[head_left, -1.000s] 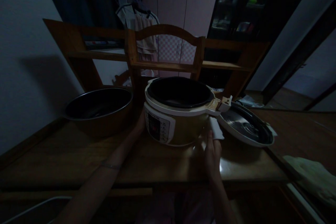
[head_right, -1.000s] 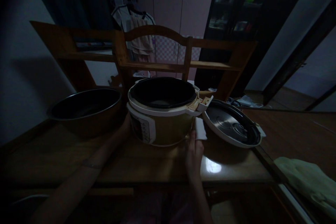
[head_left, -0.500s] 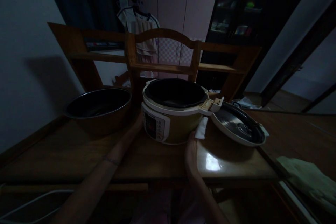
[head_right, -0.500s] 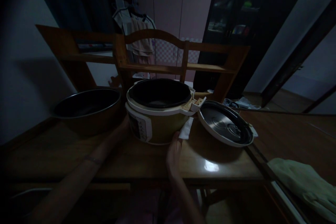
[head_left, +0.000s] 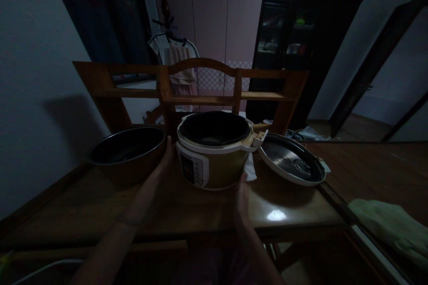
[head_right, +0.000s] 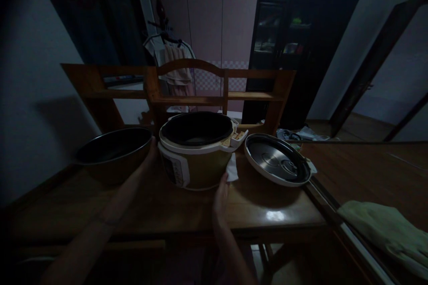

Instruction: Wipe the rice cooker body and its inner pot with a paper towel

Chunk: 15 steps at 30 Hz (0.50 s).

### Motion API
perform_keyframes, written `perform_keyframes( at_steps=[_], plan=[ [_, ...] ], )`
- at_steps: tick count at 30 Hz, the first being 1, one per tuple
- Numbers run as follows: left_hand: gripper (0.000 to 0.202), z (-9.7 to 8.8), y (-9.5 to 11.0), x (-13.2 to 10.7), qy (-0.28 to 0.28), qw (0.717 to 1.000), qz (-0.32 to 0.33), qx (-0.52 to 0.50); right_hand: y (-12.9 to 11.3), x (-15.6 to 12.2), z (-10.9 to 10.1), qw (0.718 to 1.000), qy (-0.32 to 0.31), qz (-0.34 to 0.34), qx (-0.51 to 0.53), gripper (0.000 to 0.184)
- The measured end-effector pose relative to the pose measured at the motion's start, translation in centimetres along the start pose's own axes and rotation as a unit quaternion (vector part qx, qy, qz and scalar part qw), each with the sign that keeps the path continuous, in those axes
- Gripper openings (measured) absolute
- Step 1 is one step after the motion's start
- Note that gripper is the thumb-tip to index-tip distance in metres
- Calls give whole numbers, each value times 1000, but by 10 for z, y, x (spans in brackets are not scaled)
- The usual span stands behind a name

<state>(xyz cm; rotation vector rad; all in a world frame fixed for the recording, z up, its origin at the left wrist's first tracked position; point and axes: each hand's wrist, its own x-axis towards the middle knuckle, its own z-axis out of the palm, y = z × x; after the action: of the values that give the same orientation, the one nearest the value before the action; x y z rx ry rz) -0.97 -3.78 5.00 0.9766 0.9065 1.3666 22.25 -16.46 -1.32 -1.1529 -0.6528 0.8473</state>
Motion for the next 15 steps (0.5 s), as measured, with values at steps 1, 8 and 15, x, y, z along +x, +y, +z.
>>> perform_keyframes(
  at_steps=[1, 8, 15],
  plan=[
    [73, 4, 11, -11, 72, 997, 28, 28, -2, 1, -3, 1000, 0, 14, 11, 86],
    [38, 98, 63, -91, 120, 681, 551, 467, -19, 1, -11, 998, 8, 38, 49, 80],
    [38, 164, 37, -73, 69, 581, 522, 621, -35, -20, -47, 998, 45, 31, 29, 80]
  ],
)
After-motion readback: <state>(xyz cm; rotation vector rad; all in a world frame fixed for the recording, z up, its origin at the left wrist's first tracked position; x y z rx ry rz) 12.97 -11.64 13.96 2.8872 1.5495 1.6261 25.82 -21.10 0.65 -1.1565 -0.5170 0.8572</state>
